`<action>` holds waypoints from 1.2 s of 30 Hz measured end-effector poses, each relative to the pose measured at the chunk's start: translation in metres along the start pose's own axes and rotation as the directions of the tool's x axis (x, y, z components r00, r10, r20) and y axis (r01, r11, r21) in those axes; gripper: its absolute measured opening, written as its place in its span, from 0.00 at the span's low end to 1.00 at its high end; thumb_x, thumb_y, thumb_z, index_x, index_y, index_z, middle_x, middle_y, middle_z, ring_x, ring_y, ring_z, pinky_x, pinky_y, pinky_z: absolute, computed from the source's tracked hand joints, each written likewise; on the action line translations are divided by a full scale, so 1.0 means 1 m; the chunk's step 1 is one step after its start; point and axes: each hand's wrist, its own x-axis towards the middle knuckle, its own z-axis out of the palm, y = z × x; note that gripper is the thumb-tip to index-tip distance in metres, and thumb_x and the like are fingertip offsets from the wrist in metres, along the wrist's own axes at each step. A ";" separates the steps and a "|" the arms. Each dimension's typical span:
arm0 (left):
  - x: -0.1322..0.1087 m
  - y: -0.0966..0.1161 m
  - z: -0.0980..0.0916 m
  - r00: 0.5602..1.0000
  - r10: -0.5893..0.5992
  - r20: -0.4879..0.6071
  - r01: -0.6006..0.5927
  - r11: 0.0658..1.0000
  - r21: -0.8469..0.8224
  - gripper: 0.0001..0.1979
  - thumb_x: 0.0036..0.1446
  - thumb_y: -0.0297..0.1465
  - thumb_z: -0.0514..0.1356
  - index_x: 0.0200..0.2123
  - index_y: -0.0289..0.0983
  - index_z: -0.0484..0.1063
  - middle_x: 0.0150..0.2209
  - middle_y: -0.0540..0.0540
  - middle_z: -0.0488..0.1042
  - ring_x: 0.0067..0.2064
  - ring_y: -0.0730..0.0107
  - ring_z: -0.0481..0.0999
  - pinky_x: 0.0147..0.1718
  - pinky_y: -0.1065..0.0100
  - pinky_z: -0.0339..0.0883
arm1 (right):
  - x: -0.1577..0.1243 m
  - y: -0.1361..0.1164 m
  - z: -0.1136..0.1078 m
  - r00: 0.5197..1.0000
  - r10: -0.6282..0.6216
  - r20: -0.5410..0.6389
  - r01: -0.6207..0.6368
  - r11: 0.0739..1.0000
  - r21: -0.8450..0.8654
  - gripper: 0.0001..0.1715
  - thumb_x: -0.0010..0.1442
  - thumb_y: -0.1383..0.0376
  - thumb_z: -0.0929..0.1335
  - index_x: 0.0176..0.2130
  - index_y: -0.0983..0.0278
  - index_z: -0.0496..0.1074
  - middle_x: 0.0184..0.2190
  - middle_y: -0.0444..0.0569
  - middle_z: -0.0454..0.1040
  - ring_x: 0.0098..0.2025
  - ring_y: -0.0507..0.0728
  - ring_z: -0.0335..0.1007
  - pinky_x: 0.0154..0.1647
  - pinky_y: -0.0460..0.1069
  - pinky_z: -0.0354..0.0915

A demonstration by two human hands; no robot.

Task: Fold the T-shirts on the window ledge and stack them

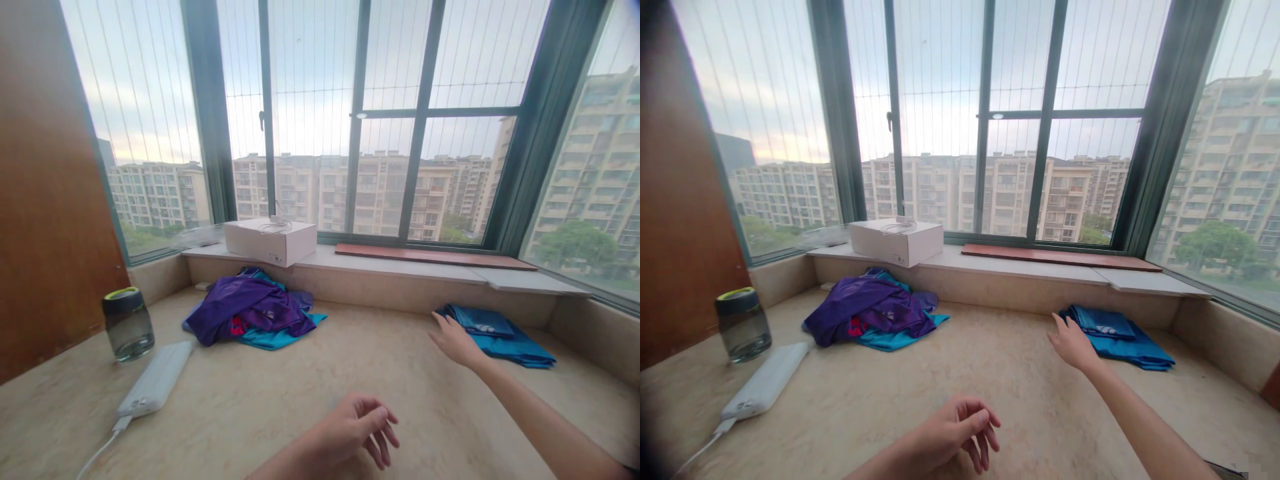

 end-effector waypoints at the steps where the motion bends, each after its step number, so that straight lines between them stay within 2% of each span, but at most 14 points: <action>1: 0.000 0.001 -0.002 1.000 0.007 -0.004 -0.007 1.000 0.005 0.31 0.47 0.58 0.65 0.37 0.34 0.72 0.30 0.44 0.77 0.23 0.71 0.74 0.25 0.68 0.67 | -0.018 -0.020 -0.001 0.989 -0.138 0.048 0.138 0.990 0.000 0.38 0.61 0.58 0.67 0.67 0.67 0.62 0.66 0.65 0.62 0.70 0.66 0.55 0.68 0.57 0.53; 4: 0.002 0.005 -0.010 0.998 0.046 -0.045 -0.045 0.999 0.027 0.30 0.48 0.57 0.65 0.36 0.34 0.72 0.30 0.45 0.77 0.24 0.71 0.74 0.26 0.67 0.68 | -0.081 -0.075 -0.009 0.912 -0.407 0.046 0.405 0.913 0.041 0.34 0.63 0.57 0.67 0.65 0.62 0.66 0.68 0.61 0.62 0.68 0.67 0.59 0.68 0.61 0.55; 6: 0.005 0.006 -0.019 0.989 0.094 -0.110 -0.089 0.995 0.050 0.30 0.50 0.57 0.64 0.37 0.34 0.72 0.30 0.45 0.77 0.25 0.71 0.75 0.27 0.67 0.69 | -0.121 -0.101 -0.015 0.885 -0.466 -0.009 0.464 0.879 0.112 0.31 0.65 0.55 0.65 0.64 0.58 0.67 0.68 0.57 0.63 0.67 0.67 0.61 0.67 0.63 0.58; 8: 0.006 0.010 -0.032 0.956 0.180 -0.230 -0.154 0.980 0.128 0.28 0.54 0.55 0.61 0.40 0.34 0.72 0.32 0.44 0.77 0.28 0.68 0.77 0.29 0.65 0.71 | -0.152 -0.117 -0.017 0.882 -0.466 -0.069 0.470 0.859 0.201 0.29 0.67 0.54 0.63 0.63 0.58 0.68 0.65 0.55 0.67 0.66 0.65 0.63 0.65 0.63 0.60; 9: 0.006 0.013 -0.039 0.919 0.240 -0.312 -0.179 0.961 0.210 0.27 0.56 0.54 0.59 0.42 0.33 0.72 0.33 0.42 0.77 0.30 0.66 0.78 0.30 0.64 0.72 | -0.164 -0.120 -0.017 0.889 -0.447 -0.100 0.458 0.855 0.243 0.28 0.68 0.54 0.62 0.63 0.59 0.68 0.64 0.55 0.69 0.65 0.65 0.65 0.65 0.63 0.61; 11: 0.004 0.022 -0.057 0.805 0.369 -0.465 -0.182 0.899 0.398 0.26 0.60 0.50 0.56 0.44 0.32 0.72 0.37 0.39 0.78 0.37 0.61 0.80 0.36 0.60 0.75 | -0.177 -0.120 -0.012 0.910 -0.388 -0.147 0.415 0.850 0.326 0.27 0.69 0.54 0.61 0.61 0.61 0.70 0.60 0.56 0.73 0.63 0.64 0.68 0.64 0.63 0.63; 13: -0.001 0.037 -0.076 0.685 0.470 -0.557 -0.138 0.834 0.534 0.22 0.61 0.46 0.57 0.46 0.33 0.73 0.42 0.37 0.78 0.45 0.56 0.79 0.45 0.55 0.74 | -0.182 -0.113 -0.005 0.930 -0.331 -0.162 0.368 0.837 0.405 0.26 0.69 0.55 0.60 0.58 0.63 0.73 0.57 0.56 0.76 0.59 0.64 0.72 0.62 0.62 0.66; 14: -0.005 0.045 -0.085 0.642 0.500 -0.582 -0.120 0.815 0.567 0.20 0.62 0.44 0.58 0.47 0.34 0.74 0.45 0.37 0.77 0.49 0.55 0.77 0.50 0.53 0.72 | -0.182 -0.110 -0.001 0.937 -0.311 -0.161 0.350 0.826 0.442 0.25 0.69 0.55 0.60 0.56 0.63 0.74 0.55 0.57 0.77 0.57 0.64 0.74 0.60 0.62 0.68; 16: -0.013 0.062 -0.097 0.586 0.536 -0.607 -0.094 0.789 0.607 0.18 0.63 0.41 0.60 0.50 0.37 0.74 0.51 0.38 0.76 0.54 0.54 0.74 0.55 0.52 0.68 | -0.179 -0.104 0.005 0.944 -0.289 -0.156 0.328 0.798 0.506 0.23 0.67 0.55 0.61 0.52 0.62 0.76 0.50 0.56 0.80 0.53 0.64 0.77 0.57 0.61 0.71; 19: -0.027 0.083 -0.103 0.537 0.572 -0.620 -0.053 0.757 0.651 0.18 0.65 0.40 0.61 0.54 0.37 0.72 0.55 0.41 0.72 0.54 0.54 0.74 0.53 0.50 0.71 | -0.173 -0.102 0.010 0.948 -0.277 -0.157 0.317 0.763 0.564 0.21 0.66 0.55 0.63 0.50 0.60 0.78 0.45 0.53 0.82 0.48 0.64 0.79 0.52 0.58 0.73; 25: -0.045 0.101 -0.098 0.493 0.616 -0.615 0.007 0.704 0.711 0.19 0.65 0.39 0.62 0.55 0.36 0.71 0.55 0.42 0.72 0.51 0.55 0.76 0.48 0.52 0.74 | -0.171 -0.111 0.006 0.933 -0.339 -0.124 0.344 0.731 0.589 0.20 0.66 0.56 0.63 0.50 0.60 0.78 0.46 0.54 0.82 0.48 0.63 0.79 0.54 0.57 0.71; 30: -0.042 0.100 -0.106 0.487 0.620 -0.615 0.043 0.686 0.726 0.19 0.65 0.39 0.63 0.55 0.36 0.71 0.55 0.43 0.73 0.52 0.52 0.75 0.48 0.52 0.74 | -0.176 -0.118 -0.003 0.919 -0.377 -0.119 0.370 0.718 0.589 0.20 0.66 0.59 0.63 0.49 0.61 0.79 0.46 0.55 0.81 0.49 0.63 0.78 0.55 0.57 0.70; 33: -0.026 0.090 -0.108 0.495 0.624 -0.605 0.027 0.685 0.728 0.18 0.67 0.41 0.59 0.52 0.36 0.75 0.52 0.41 0.76 0.53 0.53 0.77 0.54 0.51 0.71 | -0.178 -0.119 -0.005 0.925 -0.372 -0.081 0.346 0.733 0.586 0.21 0.64 0.61 0.64 0.52 0.61 0.78 0.44 0.55 0.81 0.48 0.63 0.78 0.54 0.57 0.70; 36: -0.010 0.076 -0.085 0.559 0.680 -0.475 -0.140 0.642 0.754 0.20 0.66 0.41 0.56 0.52 0.35 0.78 0.52 0.39 0.79 0.56 0.50 0.77 0.60 0.51 0.67 | -0.179 -0.117 -0.003 0.930 -0.363 -0.052 0.320 0.736 0.596 0.27 0.61 0.64 0.65 0.59 0.60 0.73 0.47 0.54 0.81 0.50 0.62 0.78 0.56 0.58 0.69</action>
